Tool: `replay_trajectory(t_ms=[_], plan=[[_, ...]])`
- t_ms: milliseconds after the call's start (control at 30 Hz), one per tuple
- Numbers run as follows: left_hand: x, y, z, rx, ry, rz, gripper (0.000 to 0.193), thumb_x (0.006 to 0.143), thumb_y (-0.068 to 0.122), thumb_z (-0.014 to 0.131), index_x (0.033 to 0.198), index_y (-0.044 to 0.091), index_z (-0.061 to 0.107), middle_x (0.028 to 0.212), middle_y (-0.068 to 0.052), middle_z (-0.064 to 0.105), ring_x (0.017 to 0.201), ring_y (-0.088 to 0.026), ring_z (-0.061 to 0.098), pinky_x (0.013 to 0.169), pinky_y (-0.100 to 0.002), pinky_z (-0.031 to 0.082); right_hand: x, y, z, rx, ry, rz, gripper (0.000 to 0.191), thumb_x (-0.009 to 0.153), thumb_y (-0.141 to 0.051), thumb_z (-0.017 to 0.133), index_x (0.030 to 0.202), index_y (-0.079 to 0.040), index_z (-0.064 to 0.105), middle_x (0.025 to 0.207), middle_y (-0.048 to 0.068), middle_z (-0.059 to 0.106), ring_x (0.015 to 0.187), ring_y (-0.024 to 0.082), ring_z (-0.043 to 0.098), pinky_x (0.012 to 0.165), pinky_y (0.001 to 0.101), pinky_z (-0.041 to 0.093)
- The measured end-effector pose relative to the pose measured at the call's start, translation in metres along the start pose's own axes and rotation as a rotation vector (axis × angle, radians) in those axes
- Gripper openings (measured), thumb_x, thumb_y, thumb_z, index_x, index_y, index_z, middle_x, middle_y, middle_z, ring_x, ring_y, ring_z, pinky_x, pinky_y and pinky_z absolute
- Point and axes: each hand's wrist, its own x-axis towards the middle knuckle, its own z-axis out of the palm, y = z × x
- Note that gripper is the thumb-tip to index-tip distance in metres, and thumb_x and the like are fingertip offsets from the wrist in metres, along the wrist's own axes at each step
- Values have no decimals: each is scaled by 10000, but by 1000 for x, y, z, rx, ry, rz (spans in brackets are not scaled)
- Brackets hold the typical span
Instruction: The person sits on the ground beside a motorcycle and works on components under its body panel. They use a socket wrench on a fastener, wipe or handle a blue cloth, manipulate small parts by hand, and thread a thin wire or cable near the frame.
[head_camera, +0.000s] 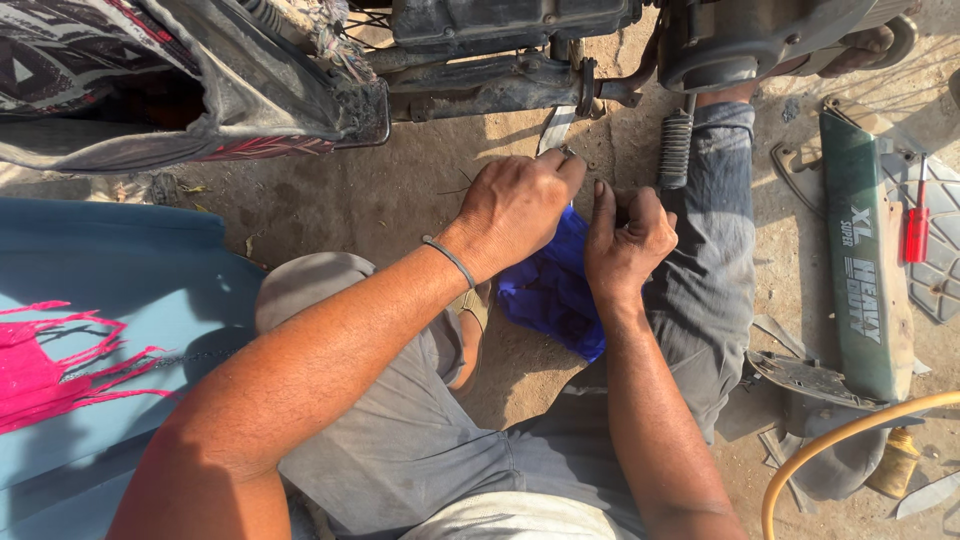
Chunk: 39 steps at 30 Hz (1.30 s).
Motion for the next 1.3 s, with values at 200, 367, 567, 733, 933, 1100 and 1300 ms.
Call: replay_trajectory(t_ms=[200, 367, 567, 733, 933, 1100, 1300], plan=[[2, -4, -6, 7, 39, -13, 117, 880, 28, 638, 996, 13, 638, 912, -149, 687, 812, -321, 731, 692, -449, 592, -1, -8, -9, 242, -148, 220, 90, 1053, -92, 645, 998, -38, 692, 769, 59, 716, 707, 148, 730, 686, 273, 522], [-3, -8, -9, -29, 19, -54, 202, 883, 35, 642, 1081, 4, 663, 900, -158, 671, 860, -344, 701, 761, -473, 569, -4, -15, -10, 58, -187, 80, 51, 1023, -56, 657, 1057, -28, 683, 796, 82, 750, 741, 182, 738, 787, 317, 463], [-13, -16, -10, -19, 13, 20, 176, 827, 3, 615, 990, 11, 678, 1004, -131, 658, 996, -310, 664, 872, -443, 557, -7, -24, -7, 116, -250, 85, 85, 1012, -13, 618, 1082, -14, 666, 815, 91, 754, 775, 152, 760, 718, 281, 551], [-20, -20, -13, -13, 79, 16, 196, 857, -8, 599, 1034, 2, 683, 974, -133, 653, 967, -300, 670, 853, -446, 554, -18, -31, -4, 325, -265, 267, 111, 1053, -6, 576, 1105, 27, 668, 821, 83, 732, 728, 100, 714, 608, 232, 561], [-27, -27, -29, -54, 159, 23, 143, 860, 22, 614, 979, 24, 694, 958, -128, 663, 962, -324, 674, 870, -465, 546, -17, -46, -12, 494, -263, 363, 114, 1056, -24, 582, 1115, 45, 651, 839, 69, 705, 732, 78, 667, 633, 230, 553], [-30, -19, -33, -76, 121, 70, 162, 862, 10, 607, 990, 26, 706, 976, -134, 662, 965, -326, 674, 882, -458, 546, -9, -57, -20, 472, -272, 366, 141, 1031, -34, 624, 1153, 36, 635, 886, 48, 712, 802, 54, 689, 685, 209, 580], [-29, -23, -36, -143, 140, 65, 176, 856, -10, 622, 1003, 16, 715, 1010, -145, 655, 994, -319, 667, 899, -449, 535, -13, -55, -16, 477, -288, 379, 70, 1057, -44, 620, 1068, 21, 646, 759, 29, 634, 615, 51, 551, 527, 217, 438]])
